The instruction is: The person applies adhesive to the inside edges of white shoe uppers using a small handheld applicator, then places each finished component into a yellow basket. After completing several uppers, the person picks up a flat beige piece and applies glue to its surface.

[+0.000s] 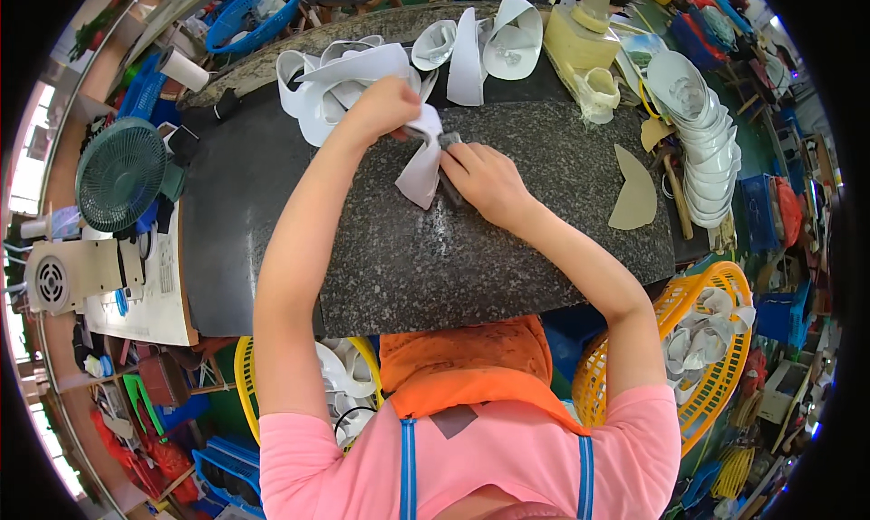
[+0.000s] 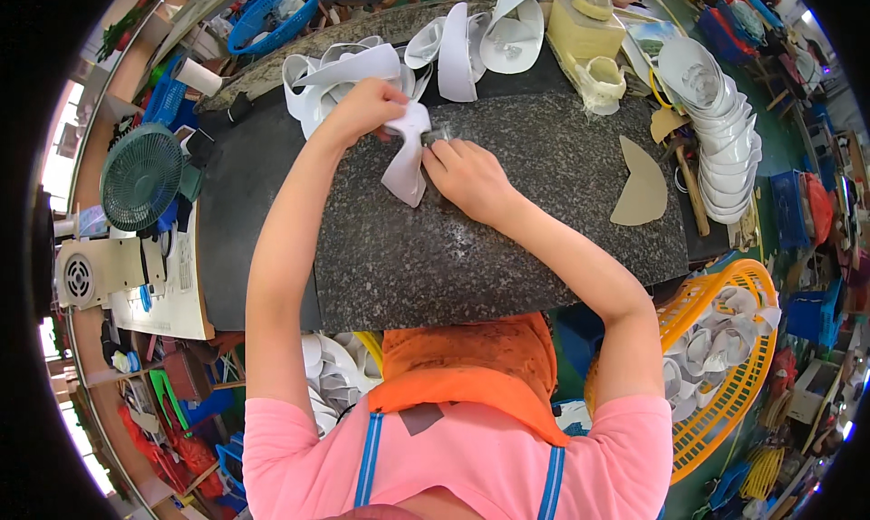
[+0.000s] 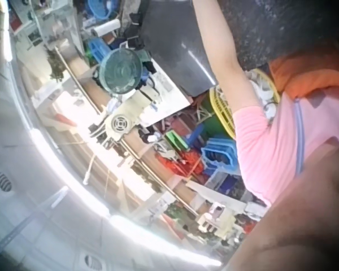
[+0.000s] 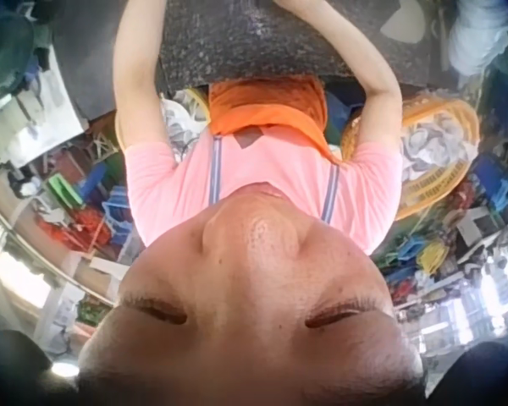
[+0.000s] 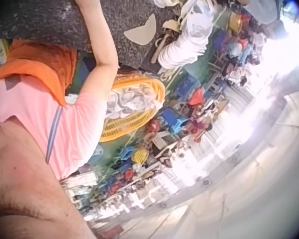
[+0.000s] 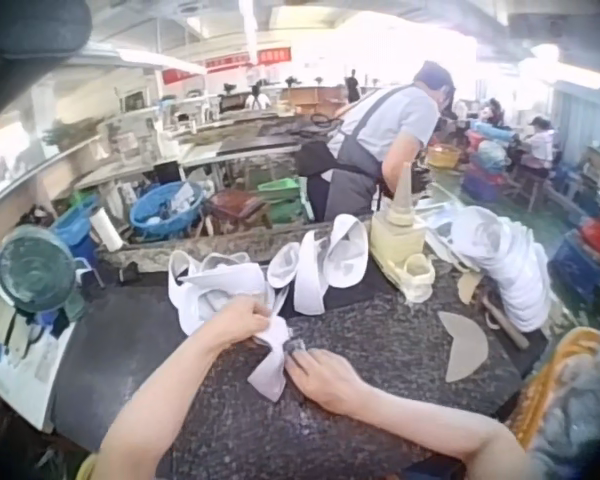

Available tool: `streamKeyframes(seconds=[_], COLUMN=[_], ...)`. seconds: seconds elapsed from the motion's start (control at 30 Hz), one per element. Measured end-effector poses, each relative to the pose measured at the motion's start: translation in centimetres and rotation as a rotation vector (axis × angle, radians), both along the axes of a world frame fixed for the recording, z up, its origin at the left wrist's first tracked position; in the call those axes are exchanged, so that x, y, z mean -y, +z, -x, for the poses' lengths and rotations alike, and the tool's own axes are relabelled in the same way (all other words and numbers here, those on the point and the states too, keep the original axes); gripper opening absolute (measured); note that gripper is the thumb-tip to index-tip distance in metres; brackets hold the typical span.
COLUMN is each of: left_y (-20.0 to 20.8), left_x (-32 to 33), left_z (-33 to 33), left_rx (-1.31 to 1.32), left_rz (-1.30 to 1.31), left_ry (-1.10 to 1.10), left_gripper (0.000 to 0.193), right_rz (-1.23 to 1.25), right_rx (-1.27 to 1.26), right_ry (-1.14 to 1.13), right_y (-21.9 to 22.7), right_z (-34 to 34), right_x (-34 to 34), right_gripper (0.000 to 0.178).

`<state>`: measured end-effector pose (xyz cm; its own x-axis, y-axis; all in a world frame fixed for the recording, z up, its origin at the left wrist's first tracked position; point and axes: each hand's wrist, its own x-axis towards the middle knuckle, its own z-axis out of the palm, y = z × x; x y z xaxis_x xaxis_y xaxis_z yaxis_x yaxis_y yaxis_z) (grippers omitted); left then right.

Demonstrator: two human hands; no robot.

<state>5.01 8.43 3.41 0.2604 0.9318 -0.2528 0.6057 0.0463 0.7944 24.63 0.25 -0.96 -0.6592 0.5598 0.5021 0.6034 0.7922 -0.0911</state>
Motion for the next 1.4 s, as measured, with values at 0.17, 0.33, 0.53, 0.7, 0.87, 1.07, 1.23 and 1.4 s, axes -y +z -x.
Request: streamKeyframes(seconds=[0.17, 0.33, 0.53, 0.7, 0.87, 1.07, 1.23, 1.4], left_y=[2.1, 7.6, 3.2, -3.0, -5.7, -5.6, -5.3, -5.6], left_x=[4.4, 11.0, 15.9, 18.4, 19.8, 19.5, 19.4, 19.4], left_z=[4.1, 4.9, 0.5, 1.7, 3.2, 3.3, 2.8, 3.0], left_rx=[0.140, 0.240, -0.481, -0.570, -0.548, -0.564, -0.553, -0.569], left_rz=[-0.198, -0.447, -1.276, -1.299, -1.255, -1.260, -1.243, -1.230], left_ry=[0.179, 0.344, -0.005, -0.221, -0.202, -0.218, -0.201, -0.218], left_gripper=[0.039, 0.041, 0.018, 0.021, 0.019, 0.015, 0.018, 0.012], right_rz=[-0.233, -0.036, 0.250, -0.153, 0.505, 0.870, 0.684, 0.465], right_rx=[-0.350, -0.534, -0.211, -0.045, -0.512, -0.402, -0.079, -0.069], right_ry=[0.000, -0.744, -0.697, -0.737, -0.771, 0.260, 0.485, 0.370], right_y=[1.5, 4.8, 1.5, 1.6, 4.2, 6.8, 5.6, 4.5], right_z=[-4.3, -16.3, -22.9, -20.8, -18.2, -8.0, 0.4, 1.4], right_x=[-0.6, -7.1, -13.9, -11.0, -6.5, -0.9, 1.0, 0.7], right_gripper=[0.040, 0.022, 0.023, 0.025, 0.024, 0.024, 0.022, 0.016])
